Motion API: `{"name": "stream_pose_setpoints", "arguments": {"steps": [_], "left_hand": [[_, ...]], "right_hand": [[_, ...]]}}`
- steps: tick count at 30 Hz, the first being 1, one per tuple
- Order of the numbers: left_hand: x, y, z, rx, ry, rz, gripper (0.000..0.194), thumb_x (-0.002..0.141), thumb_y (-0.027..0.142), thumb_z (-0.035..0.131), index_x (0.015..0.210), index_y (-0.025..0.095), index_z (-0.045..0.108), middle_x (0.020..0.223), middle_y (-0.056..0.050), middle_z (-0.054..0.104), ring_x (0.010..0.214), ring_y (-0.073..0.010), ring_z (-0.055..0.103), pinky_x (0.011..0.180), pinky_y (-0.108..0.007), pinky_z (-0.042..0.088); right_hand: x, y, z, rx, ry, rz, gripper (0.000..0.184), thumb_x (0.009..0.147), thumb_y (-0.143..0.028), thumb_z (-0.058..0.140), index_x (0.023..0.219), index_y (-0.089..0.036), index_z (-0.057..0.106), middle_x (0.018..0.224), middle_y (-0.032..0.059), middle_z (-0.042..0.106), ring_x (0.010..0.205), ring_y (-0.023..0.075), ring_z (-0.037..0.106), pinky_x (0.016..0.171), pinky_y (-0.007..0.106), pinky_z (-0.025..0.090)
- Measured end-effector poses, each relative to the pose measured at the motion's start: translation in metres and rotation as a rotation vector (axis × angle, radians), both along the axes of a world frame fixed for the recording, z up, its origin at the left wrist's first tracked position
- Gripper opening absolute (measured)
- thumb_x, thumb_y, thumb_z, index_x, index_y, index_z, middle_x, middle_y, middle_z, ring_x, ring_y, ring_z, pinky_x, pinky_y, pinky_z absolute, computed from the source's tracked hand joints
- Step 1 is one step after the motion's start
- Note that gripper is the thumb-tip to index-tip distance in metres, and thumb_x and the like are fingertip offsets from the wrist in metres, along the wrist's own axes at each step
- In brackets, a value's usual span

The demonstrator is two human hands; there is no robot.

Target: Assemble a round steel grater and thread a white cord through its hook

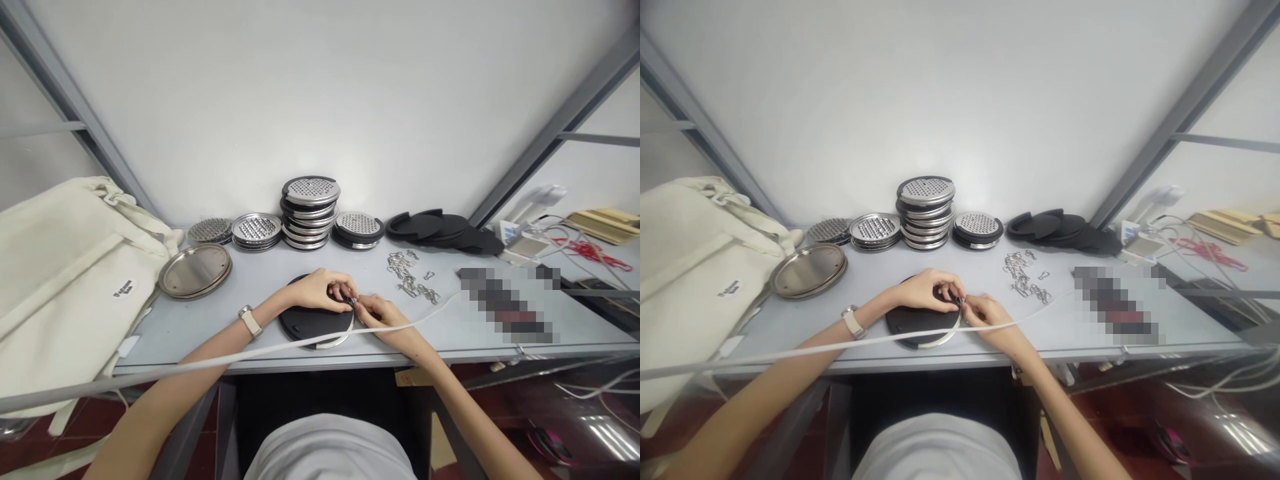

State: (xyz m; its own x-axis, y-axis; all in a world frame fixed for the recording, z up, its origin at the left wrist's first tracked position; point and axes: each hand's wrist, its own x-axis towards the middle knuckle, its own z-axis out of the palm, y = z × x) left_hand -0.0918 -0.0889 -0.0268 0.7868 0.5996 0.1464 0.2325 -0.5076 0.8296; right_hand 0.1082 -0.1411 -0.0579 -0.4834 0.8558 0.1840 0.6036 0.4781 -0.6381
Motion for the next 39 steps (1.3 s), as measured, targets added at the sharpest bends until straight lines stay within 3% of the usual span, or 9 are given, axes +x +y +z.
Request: {"name": "stream_pose_setpoints", "arguments": {"steps": [7,29,39], "left_hand": [[0.0003,0.0008,-0.0018,0.007,-0.01,-0.01,0.029,0.069,0.019,0.068,0.098,0.013,0.063,0.088,-0.005,0.066,0.074,-0.0096,0.058,0.066,-0.019,0.045],[-0.0011,0.0017,-0.0023,0.024,-0.02,-0.037,0.029,0.071,0.021,0.067,0.099,0.014,0.063,0.084,-0.005,0.067,0.076,-0.0106,0.059,0.069,-0.02,0.046],[0.0004,0.0014,-0.0013,0.057,-0.006,-0.013,0.027,0.069,0.021,0.068,0.095,0.013,0.064,0.085,-0.004,0.065,0.071,-0.0089,0.057,0.064,-0.018,0.044]], "right_hand": [[0.0001,-0.0019,0.0013,0.007,-0.019,-0.003,0.028,0.09,-0.029,0.037,0.065,-0.019,0.043,0.057,-0.0032,0.042,0.059,0.0126,0.041,0.059,0.026,0.035],[0.0027,-0.0007,0.0023,-0.036,0.033,-0.028,0.029,0.09,-0.031,0.034,0.064,-0.02,0.039,0.057,-0.0034,0.04,0.059,0.0124,0.04,0.058,0.025,0.034],[0.0005,-0.0016,0.0035,-0.001,-0.031,0.016,0.029,0.093,-0.03,0.034,0.073,-0.018,0.052,0.061,-0.0014,0.048,0.062,0.0138,0.045,0.064,0.026,0.036]]}}
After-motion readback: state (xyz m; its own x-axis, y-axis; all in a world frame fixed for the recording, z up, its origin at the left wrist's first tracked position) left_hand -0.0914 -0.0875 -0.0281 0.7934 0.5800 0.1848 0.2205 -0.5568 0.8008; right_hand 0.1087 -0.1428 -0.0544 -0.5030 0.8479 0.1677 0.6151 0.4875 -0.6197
